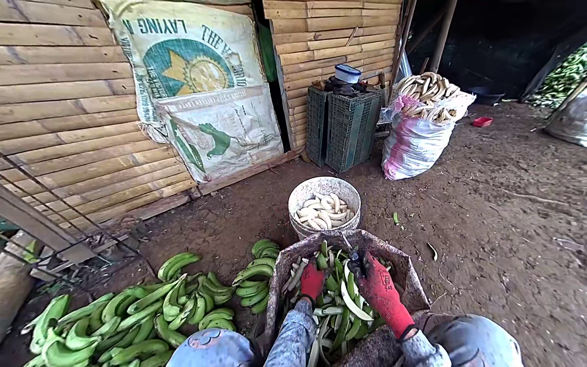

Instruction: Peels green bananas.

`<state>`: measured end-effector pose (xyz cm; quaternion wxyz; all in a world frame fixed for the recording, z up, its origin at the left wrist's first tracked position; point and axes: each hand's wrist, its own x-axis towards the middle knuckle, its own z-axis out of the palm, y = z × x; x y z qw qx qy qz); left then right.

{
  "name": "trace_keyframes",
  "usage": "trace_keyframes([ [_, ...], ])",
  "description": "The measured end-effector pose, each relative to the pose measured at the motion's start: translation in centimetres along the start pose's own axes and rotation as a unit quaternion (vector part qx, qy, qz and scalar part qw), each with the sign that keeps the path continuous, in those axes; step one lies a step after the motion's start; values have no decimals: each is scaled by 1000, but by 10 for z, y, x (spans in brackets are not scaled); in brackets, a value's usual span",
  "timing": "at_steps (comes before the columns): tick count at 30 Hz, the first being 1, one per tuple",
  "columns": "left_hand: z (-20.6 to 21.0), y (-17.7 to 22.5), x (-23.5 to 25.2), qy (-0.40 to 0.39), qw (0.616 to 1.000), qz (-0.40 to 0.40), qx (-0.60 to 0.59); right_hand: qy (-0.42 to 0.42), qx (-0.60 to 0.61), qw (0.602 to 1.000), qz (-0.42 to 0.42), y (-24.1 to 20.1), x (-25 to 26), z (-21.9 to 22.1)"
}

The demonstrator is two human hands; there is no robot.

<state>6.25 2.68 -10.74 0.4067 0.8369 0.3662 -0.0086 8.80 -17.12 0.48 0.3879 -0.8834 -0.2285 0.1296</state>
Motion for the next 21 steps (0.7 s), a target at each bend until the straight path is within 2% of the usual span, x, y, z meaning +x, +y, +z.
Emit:
trace_keyframes([
  [2, -10, -5, -11, 5, 1000, 15, -26, -34, 2, 999, 21, 4, -2, 8],
  [5, -22, -6, -43, 93, 990, 39, -97, -94, 14, 994, 57, 10, -4, 27],
  [8, -16, -19, -64, 166, 968, 39, -182, -162, 32, 983, 81, 21, -9, 62],
  [12, 2, -30, -75, 168, 963, 10, -209, -225, -14, 970, 86, 37, -17, 98],
  [15, 2, -31, -75, 171, 959, -1, -225, -218, -35, 970, 104, 31, -17, 97],
  [21, 9, -39, -73, 184, 942, 3, -281, -261, -39, 956, 128, 31, -7, 99],
])
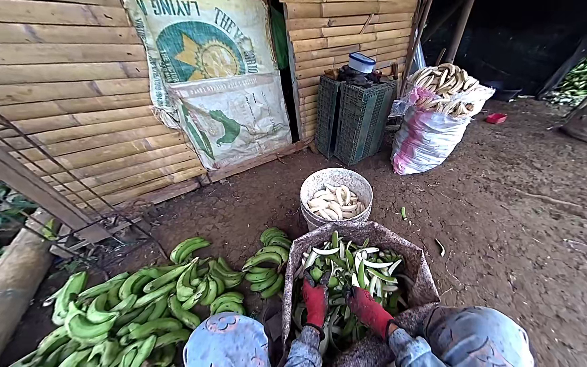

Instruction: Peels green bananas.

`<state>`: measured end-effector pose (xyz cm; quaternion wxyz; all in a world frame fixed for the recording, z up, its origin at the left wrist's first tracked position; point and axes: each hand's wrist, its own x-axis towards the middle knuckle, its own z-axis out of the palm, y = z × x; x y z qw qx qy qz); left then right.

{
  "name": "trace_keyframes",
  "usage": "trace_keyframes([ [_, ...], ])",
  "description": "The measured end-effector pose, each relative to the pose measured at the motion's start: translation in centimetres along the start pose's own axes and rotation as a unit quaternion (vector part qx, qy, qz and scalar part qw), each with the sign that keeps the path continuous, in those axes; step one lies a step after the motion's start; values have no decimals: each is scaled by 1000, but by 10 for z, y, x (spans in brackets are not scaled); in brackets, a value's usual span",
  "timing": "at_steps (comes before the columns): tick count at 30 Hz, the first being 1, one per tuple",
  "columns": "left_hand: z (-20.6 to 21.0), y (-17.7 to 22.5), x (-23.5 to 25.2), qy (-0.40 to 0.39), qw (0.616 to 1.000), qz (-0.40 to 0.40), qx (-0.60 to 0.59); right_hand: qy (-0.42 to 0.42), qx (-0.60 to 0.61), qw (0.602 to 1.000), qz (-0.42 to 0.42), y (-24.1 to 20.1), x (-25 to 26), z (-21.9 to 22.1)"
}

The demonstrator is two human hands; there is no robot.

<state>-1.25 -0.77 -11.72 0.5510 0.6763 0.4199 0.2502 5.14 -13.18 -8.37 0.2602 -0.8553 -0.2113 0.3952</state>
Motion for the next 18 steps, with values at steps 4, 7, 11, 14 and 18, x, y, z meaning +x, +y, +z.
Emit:
trace_keyframes([
  [4, 3, 17, -24, -8, 997, 74, -18, -33, -86, 996, 1, -8, 0, -1],
  [7, -1, 76, -37, -13, 971, 225, -82, -12, -156, 988, 5, -24, -12, 17],
  [11, -40, 160, -30, 0, 957, 224, -187, -35, -156, 986, -37, -32, -20, -23],
  [14, -64, 179, -8, -60, 948, 146, -278, 94, -98, 979, -151, -46, -41, -71],
  [18, -72, 184, -3, -144, 935, 85, -313, 257, 14, 874, -412, -53, -72, -93],
])
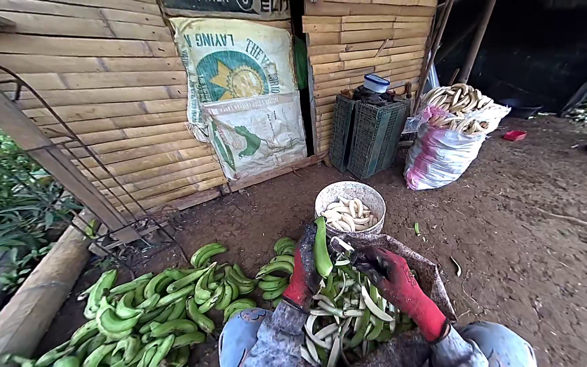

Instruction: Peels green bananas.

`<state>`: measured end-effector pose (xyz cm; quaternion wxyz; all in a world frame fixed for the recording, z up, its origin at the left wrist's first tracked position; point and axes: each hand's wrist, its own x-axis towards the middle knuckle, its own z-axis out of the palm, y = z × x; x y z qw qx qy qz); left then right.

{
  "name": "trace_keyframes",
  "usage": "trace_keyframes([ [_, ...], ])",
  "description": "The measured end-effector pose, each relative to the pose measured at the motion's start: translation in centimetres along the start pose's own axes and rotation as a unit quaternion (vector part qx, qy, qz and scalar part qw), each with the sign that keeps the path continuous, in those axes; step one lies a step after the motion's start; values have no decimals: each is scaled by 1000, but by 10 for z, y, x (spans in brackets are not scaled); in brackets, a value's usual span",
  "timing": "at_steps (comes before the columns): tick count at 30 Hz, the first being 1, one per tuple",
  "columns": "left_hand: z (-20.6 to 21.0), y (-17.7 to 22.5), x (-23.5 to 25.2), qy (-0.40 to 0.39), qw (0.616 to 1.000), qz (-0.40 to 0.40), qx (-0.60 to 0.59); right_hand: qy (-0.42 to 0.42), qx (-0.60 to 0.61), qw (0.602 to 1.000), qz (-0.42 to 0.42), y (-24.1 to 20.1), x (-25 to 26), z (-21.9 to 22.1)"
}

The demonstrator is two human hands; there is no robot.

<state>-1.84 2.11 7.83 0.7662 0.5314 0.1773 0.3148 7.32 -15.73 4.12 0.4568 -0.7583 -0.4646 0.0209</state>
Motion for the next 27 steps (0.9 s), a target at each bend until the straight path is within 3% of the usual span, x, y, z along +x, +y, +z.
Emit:
trace_keyframes([
  [2, -1, -14, 0, -17, 999, -37, -19, -31, -55, 997, -44, -5, -6, 2],
  [3, -4, -25, -3, -30, 998, -50, 0, -49, -89, 994, -26, -4, -5, 5],
  [8, -18, -91, -23, -96, 982, -31, 162, 9, -174, 968, 180, 26, 28, -5],
  [11, 1, -61, -10, -7, 995, -92, 23, 88, -102, 985, 107, 31, 16, -4],
  [14, -15, -58, 9, -32, 995, -69, -70, 51, -68, 996, 10, 19, -17, 16],
  [16, -21, -66, 8, -48, 998, -41, -8, 0, -98, 995, 34, 19, -19, 26],
  [20, -16, -66, -25, -101, 985, -68, 125, 34, -159, 970, 182, 34, 17, 7],
  [22, -14, -70, -17, -58, 990, -84, 99, 64, -138, 976, 159, 29, 16, 2],
  [24, -26, -79, 0, -13, 997, -65, 40, 79, -117, 988, 70, 18, -6, 14],
  [27, -24, -73, 10, -20, 995, -62, -81, 30, -155, 987, -2, 6, -28, 33],
])
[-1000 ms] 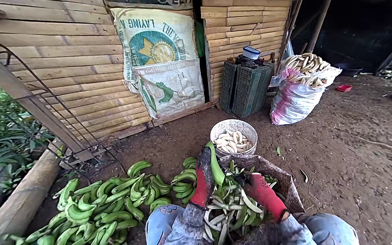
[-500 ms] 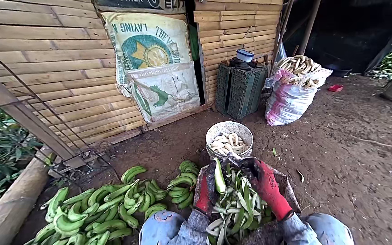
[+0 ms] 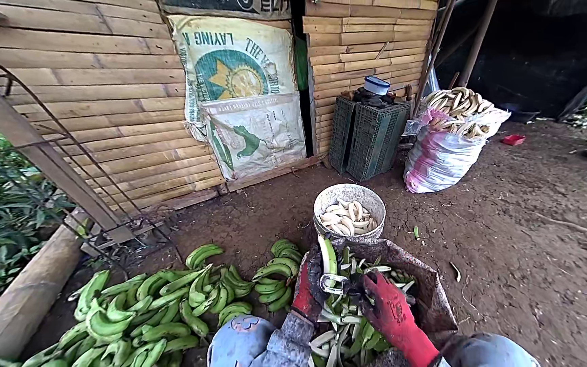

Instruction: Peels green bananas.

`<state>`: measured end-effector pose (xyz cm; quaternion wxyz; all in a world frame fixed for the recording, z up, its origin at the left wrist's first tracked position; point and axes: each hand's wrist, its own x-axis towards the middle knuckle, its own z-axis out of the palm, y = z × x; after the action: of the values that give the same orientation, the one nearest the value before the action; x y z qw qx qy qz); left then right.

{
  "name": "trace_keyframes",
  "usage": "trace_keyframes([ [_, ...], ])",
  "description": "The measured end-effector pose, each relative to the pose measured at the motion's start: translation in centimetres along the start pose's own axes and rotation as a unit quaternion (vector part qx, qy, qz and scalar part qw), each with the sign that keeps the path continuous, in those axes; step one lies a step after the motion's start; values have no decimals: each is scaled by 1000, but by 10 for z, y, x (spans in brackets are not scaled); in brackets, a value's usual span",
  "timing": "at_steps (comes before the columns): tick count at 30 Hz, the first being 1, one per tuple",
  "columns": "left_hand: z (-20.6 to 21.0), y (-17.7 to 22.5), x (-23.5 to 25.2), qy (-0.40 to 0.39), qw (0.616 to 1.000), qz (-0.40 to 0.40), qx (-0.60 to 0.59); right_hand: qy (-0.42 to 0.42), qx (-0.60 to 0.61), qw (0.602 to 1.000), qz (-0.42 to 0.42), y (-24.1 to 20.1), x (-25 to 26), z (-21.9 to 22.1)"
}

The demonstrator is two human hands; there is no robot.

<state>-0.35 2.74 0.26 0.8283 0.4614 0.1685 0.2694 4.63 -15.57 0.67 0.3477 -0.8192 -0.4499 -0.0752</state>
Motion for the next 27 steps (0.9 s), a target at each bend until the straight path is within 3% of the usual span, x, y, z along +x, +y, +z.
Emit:
trace_keyframes([
  [4, -11, -3, -9, -47, 972, 34, 229, -50, -41, 993, 101, 11, 25, -5],
  [7, -13, 0, -25, -97, 939, 3, 331, -54, -31, 978, 199, 32, 49, -17],
  [9, -8, 0, -24, -69, 970, -45, 227, -15, 2, 980, 200, 37, 45, -20],
  [12, -1, 6, -14, -11, 999, -29, 44, 81, 51, 993, 69, 21, 18, -13],
  [14, 2, 10, -9, 9, 997, -28, -67, 93, 45, 995, -12, 9, 0, 3],
  [16, 3, 9, -11, 22, 994, -22, -109, 65, 12, 997, -29, 3, -6, 15],
  [19, 0, 0, -17, 42, 999, 25, 9, 20, -7, 999, 35, -3, 5, 13],
  [22, 5, 0, -17, 86, 974, 68, 200, 23, -18, 998, 47, -3, 12, 10],
  [25, 19, 10, -33, 63, 949, 80, 298, 34, -12, 998, 53, 4, 18, 9],
  [27, 20, 13, -44, 15, 934, 62, 351, -5, 14, 995, 95, 9, 27, 1],
])
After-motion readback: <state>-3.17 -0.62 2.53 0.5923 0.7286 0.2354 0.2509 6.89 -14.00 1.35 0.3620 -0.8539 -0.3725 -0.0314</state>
